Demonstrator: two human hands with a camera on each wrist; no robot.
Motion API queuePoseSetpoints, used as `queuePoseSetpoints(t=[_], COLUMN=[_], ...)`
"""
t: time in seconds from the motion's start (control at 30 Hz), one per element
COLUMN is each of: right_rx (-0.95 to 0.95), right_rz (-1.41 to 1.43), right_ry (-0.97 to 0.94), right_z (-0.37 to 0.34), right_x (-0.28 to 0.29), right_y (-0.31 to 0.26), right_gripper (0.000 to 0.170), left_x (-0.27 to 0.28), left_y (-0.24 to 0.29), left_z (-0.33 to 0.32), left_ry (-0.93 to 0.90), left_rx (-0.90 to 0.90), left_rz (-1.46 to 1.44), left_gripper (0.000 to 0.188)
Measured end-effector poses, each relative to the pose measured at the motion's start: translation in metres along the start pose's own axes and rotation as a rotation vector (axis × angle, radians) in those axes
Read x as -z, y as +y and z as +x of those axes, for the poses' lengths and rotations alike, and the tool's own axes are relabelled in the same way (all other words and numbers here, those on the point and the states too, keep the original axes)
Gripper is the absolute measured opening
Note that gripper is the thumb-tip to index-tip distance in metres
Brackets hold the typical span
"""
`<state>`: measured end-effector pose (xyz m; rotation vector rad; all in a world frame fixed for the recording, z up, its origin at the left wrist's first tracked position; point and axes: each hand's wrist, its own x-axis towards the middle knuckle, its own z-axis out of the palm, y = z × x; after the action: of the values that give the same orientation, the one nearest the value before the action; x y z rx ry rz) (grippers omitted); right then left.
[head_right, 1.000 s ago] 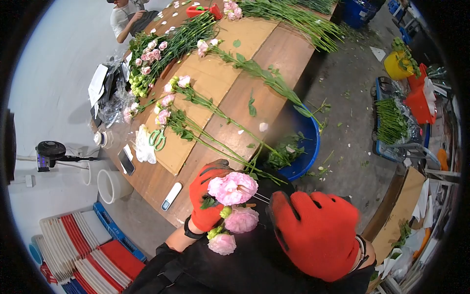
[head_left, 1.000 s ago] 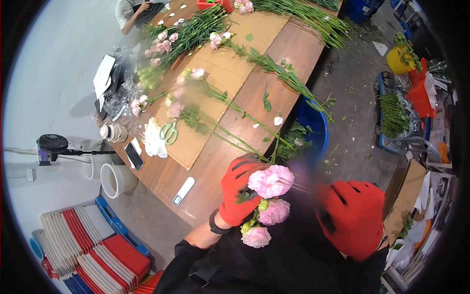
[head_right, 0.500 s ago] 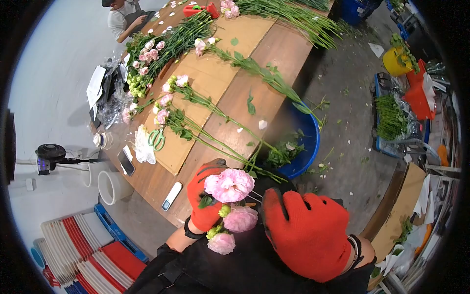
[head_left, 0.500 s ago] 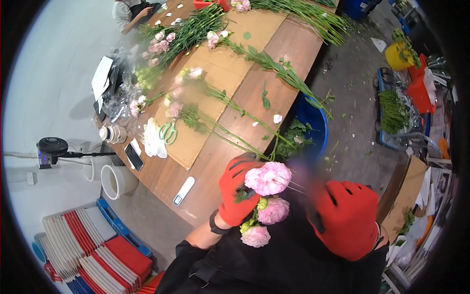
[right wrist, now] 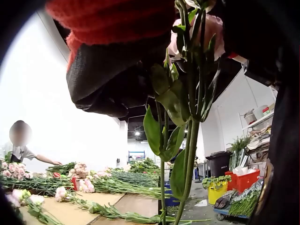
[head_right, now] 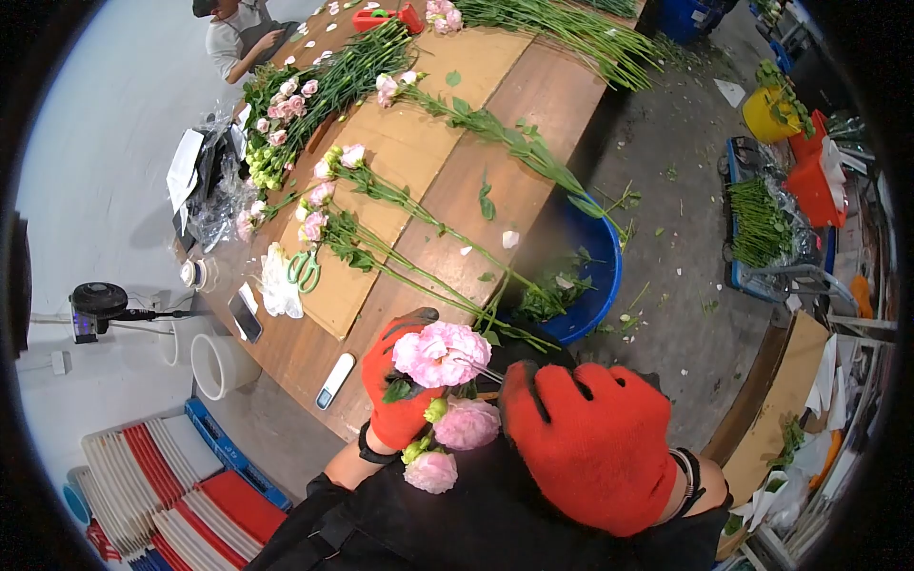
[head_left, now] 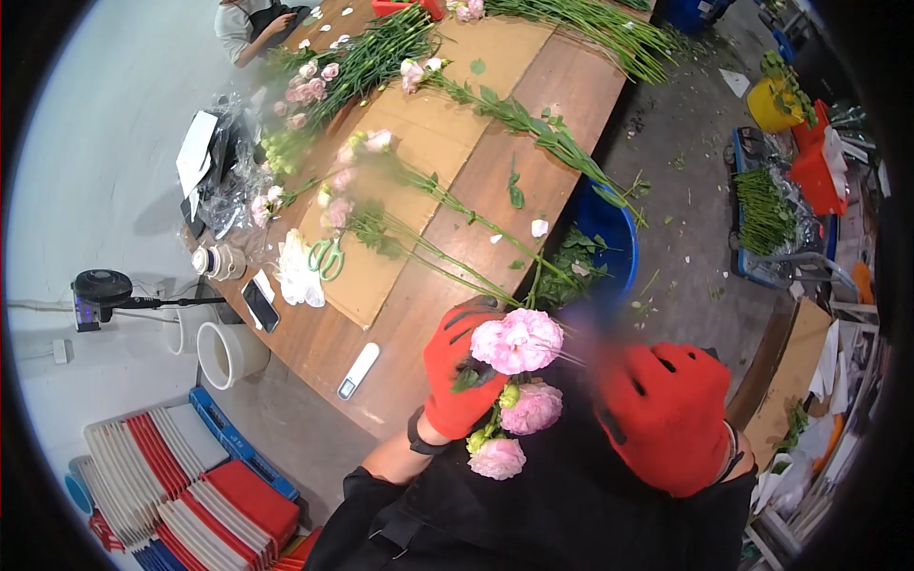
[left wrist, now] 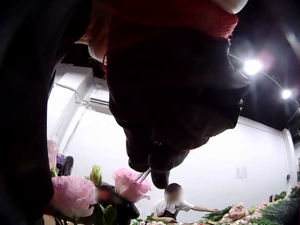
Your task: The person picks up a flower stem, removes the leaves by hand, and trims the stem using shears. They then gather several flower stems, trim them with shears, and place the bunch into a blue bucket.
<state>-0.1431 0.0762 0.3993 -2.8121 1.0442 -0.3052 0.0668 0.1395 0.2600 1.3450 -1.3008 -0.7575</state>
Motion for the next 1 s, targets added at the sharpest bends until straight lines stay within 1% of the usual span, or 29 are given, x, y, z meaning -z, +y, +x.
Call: queuePoseSetpoints(t=[0.13, 0.23, 0.33, 0.43, 0.53, 0.63, 0.73, 0.77, 0.83, 0.93, 1.0], right_rx=[0.056, 0.121, 0.127, 0.099, 0.017, -0.021, -0.007, -0.02, -0.047, -0.144, -0.044], right_rz=[-0.091, -0.207, -0.27, -0.285, -0.29, -0.156, -0.044, -0.071, -0.126, -0.101, -0.067], right_ry=[0.066, 0.154, 0.162, 0.148, 0.143, 0.062, 0.043, 0.072, 0.128, 0.026, 0.044], right_z=[-0.002, -0.004, -0.007, -0.009, -0.011, -0.013, -0.015, -0.015, -0.017, -0.025, -0.019], right_x=[-0.007, -0.012, -0.007, 0.002, 0.001, -0.005, 0.003, 0.008, 0.023, 0.033, 0.026], right_y=[-0.004, -0.008, -0.011, -0.006, -0.001, 0.004, -0.001, -0.001, -0.002, -0.01, -0.002], right_gripper=[0.026, 0.027, 0.032, 0.034, 0.033, 0.032, 0.033, 0.034, 0.038, 0.049, 0.044], left_x=[-0.001, 0.0, 0.001, 0.0, 0.0, 0.003, 0.002, 0.003, 0.003, 0.003, 0.003], left_y=[0.0, 0.002, -0.002, -0.001, -0.001, 0.001, -0.003, -0.004, -0.002, -0.006, -0.007], left_z=[-0.003, -0.001, -0.001, 0.0, -0.001, 0.002, -0.002, -0.003, 0.001, 0.001, 0.001], left_ry=[0.033, 0.038, 0.02, 0.027, 0.03, -0.028, -0.014, -0.024, -0.037, -0.047, -0.054], left_rx=[0.056, 0.069, -0.003, 0.021, 0.028, -0.033, -0.055, -0.037, -0.077, -0.118, -0.131], left_rz=[-0.033, -0.048, -0.025, -0.035, -0.055, 0.037, 0.019, 0.014, 0.036, 0.074, 0.089], left_gripper=[0.036, 0.036, 0.037, 0.037, 0.039, 0.042, 0.045, 0.045, 0.046, 0.046, 0.047])
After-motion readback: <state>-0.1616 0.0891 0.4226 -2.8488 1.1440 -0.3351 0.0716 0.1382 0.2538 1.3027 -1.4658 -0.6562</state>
